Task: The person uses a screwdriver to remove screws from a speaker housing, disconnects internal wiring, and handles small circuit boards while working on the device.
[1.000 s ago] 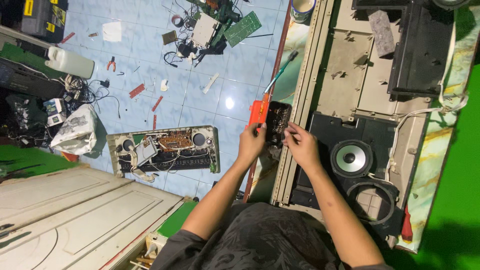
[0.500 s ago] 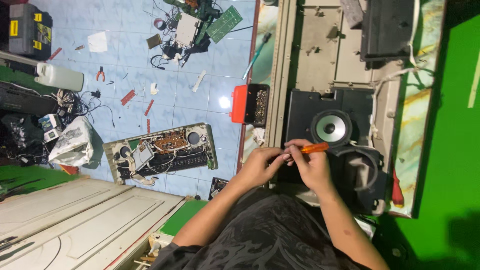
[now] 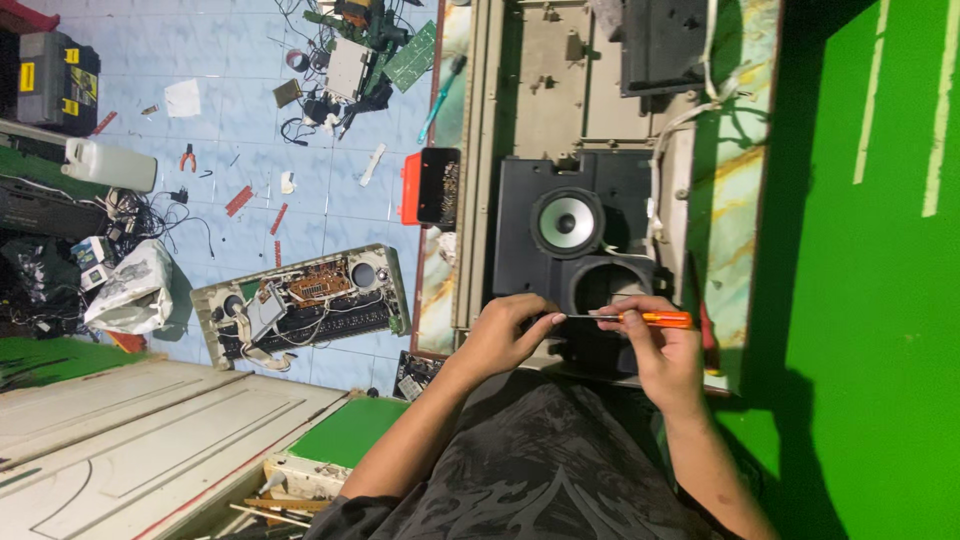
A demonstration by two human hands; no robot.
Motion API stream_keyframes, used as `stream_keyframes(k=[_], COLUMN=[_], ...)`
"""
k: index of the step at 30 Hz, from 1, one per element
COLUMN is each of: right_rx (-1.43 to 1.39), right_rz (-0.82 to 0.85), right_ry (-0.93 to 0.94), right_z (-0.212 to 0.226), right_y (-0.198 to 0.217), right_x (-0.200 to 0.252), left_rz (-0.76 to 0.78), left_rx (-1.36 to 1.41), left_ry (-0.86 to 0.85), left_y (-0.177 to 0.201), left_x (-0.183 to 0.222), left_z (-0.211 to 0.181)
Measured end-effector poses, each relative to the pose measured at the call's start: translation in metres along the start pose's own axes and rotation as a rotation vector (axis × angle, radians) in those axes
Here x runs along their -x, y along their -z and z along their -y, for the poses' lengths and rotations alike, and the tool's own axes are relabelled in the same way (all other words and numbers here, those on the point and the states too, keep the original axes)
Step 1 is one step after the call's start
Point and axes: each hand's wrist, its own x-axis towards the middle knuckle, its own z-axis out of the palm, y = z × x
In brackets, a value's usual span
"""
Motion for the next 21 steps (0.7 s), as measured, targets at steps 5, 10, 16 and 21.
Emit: stream_keyframes(k=[5, 10, 16, 21], right_rx=[0.109, 0.113, 0.144, 0.120], right_rz=[-0.058, -0.105, -0.158, -0.099], right_ry=[0.039, 0.058, 0.006, 0.046], right_z=[0.017, 0.027, 0.033, 0.035], right_y=[0.059, 0.100, 0.127, 0.138], right_x=[0.006, 0.014, 0.018, 0.013], left_rz=[-0.042, -0.052, -0.021, -0.003], left_rx=[-0.004, -0.005, 0.020, -0.064], left_ry=[-0.099, -0.115, -0.110, -0.051], left_y=[-0.042, -0.072, -0.089, -0.099], left_x=[-0.015, -0.026, -0.042, -0.057], left_z=[-0.015, -0.028, -0.030, -0.031])
